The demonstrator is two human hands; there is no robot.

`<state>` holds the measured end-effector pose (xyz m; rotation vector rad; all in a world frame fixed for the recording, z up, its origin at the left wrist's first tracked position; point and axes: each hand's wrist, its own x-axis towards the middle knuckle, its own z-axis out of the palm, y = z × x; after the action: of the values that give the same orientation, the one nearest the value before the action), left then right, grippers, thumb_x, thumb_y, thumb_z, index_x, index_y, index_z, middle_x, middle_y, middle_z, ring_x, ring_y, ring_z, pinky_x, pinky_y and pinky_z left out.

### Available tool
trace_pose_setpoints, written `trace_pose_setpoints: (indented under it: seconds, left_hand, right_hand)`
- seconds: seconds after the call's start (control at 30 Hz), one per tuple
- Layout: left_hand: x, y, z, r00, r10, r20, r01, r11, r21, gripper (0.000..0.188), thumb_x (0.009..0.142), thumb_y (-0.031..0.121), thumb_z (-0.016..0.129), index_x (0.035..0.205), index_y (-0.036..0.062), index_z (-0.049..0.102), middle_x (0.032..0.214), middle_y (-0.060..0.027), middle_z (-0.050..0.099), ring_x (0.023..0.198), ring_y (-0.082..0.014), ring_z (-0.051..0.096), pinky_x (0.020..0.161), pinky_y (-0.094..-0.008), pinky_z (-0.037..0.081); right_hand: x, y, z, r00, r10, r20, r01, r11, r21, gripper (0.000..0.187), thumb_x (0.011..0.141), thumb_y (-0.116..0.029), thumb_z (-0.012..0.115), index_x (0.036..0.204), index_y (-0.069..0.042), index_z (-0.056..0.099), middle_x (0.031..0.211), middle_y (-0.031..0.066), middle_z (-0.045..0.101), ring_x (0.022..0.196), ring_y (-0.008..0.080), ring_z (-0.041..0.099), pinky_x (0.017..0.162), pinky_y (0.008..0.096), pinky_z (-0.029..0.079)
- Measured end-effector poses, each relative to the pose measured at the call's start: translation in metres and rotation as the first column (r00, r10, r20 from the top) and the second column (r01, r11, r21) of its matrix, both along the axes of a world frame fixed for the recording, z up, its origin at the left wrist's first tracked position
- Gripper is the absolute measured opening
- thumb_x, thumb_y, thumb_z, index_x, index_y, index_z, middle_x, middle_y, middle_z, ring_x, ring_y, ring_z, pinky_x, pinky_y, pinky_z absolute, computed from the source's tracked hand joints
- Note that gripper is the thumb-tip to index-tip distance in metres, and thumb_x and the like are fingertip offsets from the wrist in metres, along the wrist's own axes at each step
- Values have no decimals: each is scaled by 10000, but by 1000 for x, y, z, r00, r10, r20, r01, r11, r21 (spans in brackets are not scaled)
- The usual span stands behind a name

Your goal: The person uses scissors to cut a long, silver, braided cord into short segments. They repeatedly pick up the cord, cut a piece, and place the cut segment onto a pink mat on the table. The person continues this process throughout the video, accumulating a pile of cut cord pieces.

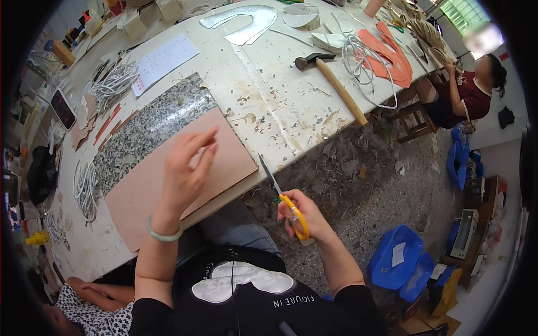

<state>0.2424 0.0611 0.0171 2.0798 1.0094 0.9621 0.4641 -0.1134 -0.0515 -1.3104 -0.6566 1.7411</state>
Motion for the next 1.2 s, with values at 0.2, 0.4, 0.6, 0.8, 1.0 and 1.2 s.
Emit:
trace_pose_setpoints:
  seconds: [0.2, 0.4, 0.6, 0.8, 1.0, 1.2]
  left_hand:
    - [-56, -43, -25, 943, 297, 148, -265, 943, -203, 286, 883, 9, 580, 1167, 1, 608, 877, -65, 622, 782, -122, 565, 693, -246, 460]
    - [-60, -62, -47, 917, 366, 158, -313, 907, -281, 324, 887, 8, 575, 1210, -2, 575, 866, -48, 601, 731, -95, 538, 659, -226, 456]
    - [-62, -57, -44, 930, 339, 141, -289, 913, -287, 314, 872, -10, 576, 1186, -9, 588, 840, -57, 602, 702, -105, 544, 637, -232, 459]
    - [-65, -57, -44, 943, 312, 117, -279, 930, -238, 292, 861, -23, 581, 1152, -25, 598, 830, -73, 605, 692, -123, 550, 626, -240, 458]
    - [-64, -53, -36, 955, 274, 113, -245, 945, -217, 280, 849, -28, 591, 1128, -29, 606, 823, -86, 607, 696, -139, 559, 619, -246, 459]
    - [-68, -53, -36, 952, 273, 139, -246, 951, -185, 262, 842, -33, 590, 1104, -32, 612, 807, -96, 604, 680, -155, 562, 602, -246, 456]
  right_hand:
    - [35, -3, 9, 888, -361, 284, 336, 932, 136, 447, 854, -78, 657, 1198, 10, 385, 972, 141, 595, 775, 174, 636, 564, 251, 542]
    - [-2, 20, 3, 956, -143, 256, 130, 989, 67, 426, 811, -40, 705, 1165, 12, 473, 1010, 131, 635, 821, 148, 651, 676, 249, 528]
    - [47, 11, 31, 839, -495, 225, 475, 869, 142, 429, 806, -69, 725, 1171, 26, 521, 955, 122, 664, 719, 105, 651, 521, 179, 497]
    - [-4, 44, 34, 892, -177, 415, 174, 984, 46, 384, 826, 24, 661, 1192, 80, 558, 1016, 174, 666, 877, 179, 672, 708, 241, 544]
    - [7, 42, 47, 762, -443, 472, 392, 896, 209, 426, 781, -34, 742, 1172, 44, 591, 874, 87, 683, 570, 47, 578, 482, 172, 452]
    - [-7, 68, 39, 805, -297, 513, 290, 952, 97, 400, 809, -137, 741, 1134, 46, 598, 705, 19, 614, 518, 31, 517, 436, 187, 396]
